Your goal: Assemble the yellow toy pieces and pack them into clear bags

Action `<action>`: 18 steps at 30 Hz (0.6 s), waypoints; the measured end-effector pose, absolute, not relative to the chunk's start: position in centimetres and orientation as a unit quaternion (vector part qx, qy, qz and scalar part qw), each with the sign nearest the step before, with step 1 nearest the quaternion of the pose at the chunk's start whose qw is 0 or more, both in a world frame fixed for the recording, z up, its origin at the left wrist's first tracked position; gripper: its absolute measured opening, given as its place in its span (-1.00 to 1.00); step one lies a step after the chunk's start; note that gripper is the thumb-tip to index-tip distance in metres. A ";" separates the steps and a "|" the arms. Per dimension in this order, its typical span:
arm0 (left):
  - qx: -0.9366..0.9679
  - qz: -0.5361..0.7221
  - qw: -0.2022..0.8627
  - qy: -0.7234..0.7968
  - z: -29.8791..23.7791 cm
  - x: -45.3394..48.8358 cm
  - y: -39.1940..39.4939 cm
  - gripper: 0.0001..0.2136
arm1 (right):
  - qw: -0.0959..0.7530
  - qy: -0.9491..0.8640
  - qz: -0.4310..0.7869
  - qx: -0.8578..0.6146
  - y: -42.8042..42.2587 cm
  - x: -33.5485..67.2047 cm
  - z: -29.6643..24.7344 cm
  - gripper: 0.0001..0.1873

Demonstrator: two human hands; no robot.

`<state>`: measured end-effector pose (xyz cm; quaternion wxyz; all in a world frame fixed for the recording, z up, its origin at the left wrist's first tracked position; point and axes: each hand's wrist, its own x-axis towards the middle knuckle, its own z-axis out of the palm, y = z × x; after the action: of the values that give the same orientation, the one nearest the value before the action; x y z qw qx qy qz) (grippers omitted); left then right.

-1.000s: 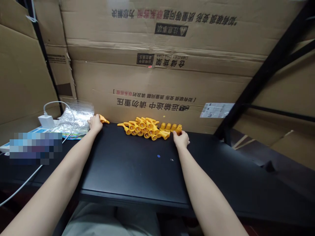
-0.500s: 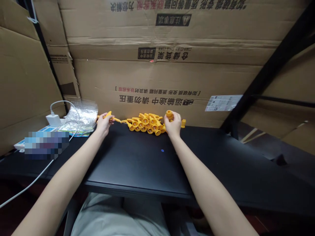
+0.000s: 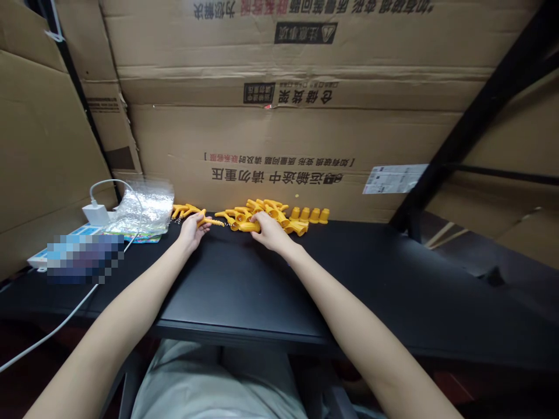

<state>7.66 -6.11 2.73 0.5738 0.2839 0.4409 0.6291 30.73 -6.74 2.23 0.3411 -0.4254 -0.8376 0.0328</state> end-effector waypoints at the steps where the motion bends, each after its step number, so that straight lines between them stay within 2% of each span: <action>1: 0.284 0.629 0.574 0.441 2.8 7.7 -6.2 -0.97 | 0.338 -0.840 0.029 -0.424 -6.8 30.7 2.2 -0.76; 6: 0.288 0.626 0.573 0.443 2.7 7.7 -6.1 -0.97 | 0.358 -0.840 0.037 -0.406 -6.7 30.6 2.1 -0.82; 13: 0.350 0.596 0.579 0.433 2.2 8.0 -6.0 -0.92 | 0.382 -0.834 0.079 -0.390 -6.7 29.9 1.8 -0.80; 16: 0.464 0.559 0.521 0.449 1.9 8.4 -6.5 -0.72 | 0.394 -0.829 0.080 -0.389 -6.8 29.8 1.9 -0.79; 18: 0.591 0.521 0.401 0.466 1.7 8.4 -6.8 -0.53 | 0.402 -0.823 0.078 -0.394 -6.8 30.0 2.1 -0.78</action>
<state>8.37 -6.84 1.66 0.4012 0.5914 0.4663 0.5214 30.00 -6.78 2.06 0.4022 -0.3937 -0.8229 0.0781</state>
